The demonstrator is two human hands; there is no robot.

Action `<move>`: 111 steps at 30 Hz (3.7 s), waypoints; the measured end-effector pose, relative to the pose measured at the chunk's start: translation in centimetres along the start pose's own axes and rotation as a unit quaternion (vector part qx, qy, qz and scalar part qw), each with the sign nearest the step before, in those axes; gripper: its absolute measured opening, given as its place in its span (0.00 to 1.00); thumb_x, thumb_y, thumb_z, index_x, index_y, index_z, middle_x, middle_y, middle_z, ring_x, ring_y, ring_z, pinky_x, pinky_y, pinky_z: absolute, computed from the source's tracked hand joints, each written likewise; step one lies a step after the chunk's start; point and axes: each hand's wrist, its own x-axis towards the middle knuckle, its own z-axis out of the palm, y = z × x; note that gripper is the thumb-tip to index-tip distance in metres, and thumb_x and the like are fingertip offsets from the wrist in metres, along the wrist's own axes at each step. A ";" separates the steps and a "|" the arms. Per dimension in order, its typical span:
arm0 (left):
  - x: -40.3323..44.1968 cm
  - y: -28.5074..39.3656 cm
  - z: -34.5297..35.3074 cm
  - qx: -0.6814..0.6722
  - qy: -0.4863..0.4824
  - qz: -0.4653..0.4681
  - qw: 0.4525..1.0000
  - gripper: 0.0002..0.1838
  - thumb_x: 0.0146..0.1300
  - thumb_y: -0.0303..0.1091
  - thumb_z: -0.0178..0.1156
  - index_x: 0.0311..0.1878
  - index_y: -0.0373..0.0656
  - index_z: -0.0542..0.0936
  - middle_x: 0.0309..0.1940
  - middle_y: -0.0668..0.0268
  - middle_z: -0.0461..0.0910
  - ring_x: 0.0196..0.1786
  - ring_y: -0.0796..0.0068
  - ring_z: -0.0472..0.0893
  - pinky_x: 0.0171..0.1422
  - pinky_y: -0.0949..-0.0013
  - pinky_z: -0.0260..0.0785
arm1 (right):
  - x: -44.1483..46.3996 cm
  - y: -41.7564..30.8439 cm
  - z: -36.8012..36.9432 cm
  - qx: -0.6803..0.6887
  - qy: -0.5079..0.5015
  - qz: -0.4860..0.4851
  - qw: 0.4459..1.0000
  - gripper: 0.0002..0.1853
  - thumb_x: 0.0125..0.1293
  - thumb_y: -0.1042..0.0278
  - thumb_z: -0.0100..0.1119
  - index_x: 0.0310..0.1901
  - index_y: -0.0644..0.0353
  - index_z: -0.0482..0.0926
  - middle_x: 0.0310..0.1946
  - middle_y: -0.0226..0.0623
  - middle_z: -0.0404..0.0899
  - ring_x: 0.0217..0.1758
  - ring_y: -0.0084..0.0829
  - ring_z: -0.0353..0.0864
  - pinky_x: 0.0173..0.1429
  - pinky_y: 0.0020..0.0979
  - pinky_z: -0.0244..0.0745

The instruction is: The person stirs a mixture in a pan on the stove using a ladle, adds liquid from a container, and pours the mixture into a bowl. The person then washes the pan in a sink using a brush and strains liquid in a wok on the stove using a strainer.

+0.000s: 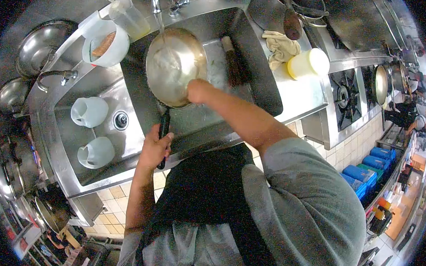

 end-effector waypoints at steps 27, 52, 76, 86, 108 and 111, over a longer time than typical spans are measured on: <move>2.7 0.1 0.0 -0.062 -0.065 -0.019 0.996 0.09 0.66 0.30 0.58 0.40 0.39 0.68 0.18 0.69 0.69 0.15 0.79 0.69 0.18 0.70 0.63 | 1.3 3.1 0.7 -0.011 0.303 -0.023 0.953 0.13 0.59 0.67 0.57 0.45 0.55 0.84 0.42 0.44 0.83 0.45 0.44 0.82 0.51 0.41 0.77; 3.3 -4.3 0.9 -0.326 -0.173 -0.075 0.926 0.11 0.66 0.33 0.61 0.43 0.43 0.68 0.21 0.72 0.67 0.15 0.80 0.67 0.18 0.70 0.64 | 3.4 -6.0 -14.5 0.774 0.099 -0.118 0.614 0.11 0.64 0.62 0.67 0.37 0.57 0.75 0.21 0.28 0.70 0.18 0.24 0.66 0.19 0.29 0.62; 0.8 -2.6 0.9 -0.228 -0.076 -0.064 0.969 0.10 0.64 0.28 0.59 0.43 0.39 0.68 0.21 0.69 0.67 0.15 0.79 0.68 0.17 0.70 0.64 | 9.0 5.8 -1.5 -0.098 0.005 -0.172 0.980 0.09 0.59 0.64 0.59 0.36 0.57 0.84 0.29 0.40 0.83 0.31 0.36 0.81 0.40 0.39 0.75; -6.6 -6.0 0.6 0.080 0.180 0.001 0.980 0.17 0.62 0.29 0.62 0.52 0.33 0.72 0.22 0.59 0.75 0.22 0.73 0.74 0.28 0.67 0.67 | 11.2 5.8 -21.4 0.112 0.389 -0.099 0.909 0.30 0.65 0.57 0.62 0.67 0.55 0.69 0.57 0.45 0.76 0.51 0.39 0.82 0.57 0.38 0.76; -7.9 -7.8 -1.8 0.265 0.274 0.127 0.916 0.19 0.59 0.26 0.65 0.53 0.32 0.74 0.33 0.45 0.81 0.34 0.47 0.83 0.41 0.60 0.74 | -3.5 9.2 -5.3 -0.059 0.216 0.077 0.972 0.30 0.65 0.46 0.59 0.63 0.58 0.74 0.60 0.46 0.76 0.60 0.45 0.76 0.68 0.39 0.66; -6.7 -7.6 -3.9 0.247 0.205 0.164 0.933 0.23 0.59 0.29 0.65 0.56 0.32 0.74 0.35 0.47 0.81 0.35 0.52 0.82 0.44 0.59 0.74 | -11.6 12.2 -1.5 0.151 0.255 0.042 0.954 0.28 0.63 0.43 0.60 0.57 0.55 0.78 0.47 0.46 0.82 0.52 0.43 0.81 0.58 0.39 0.75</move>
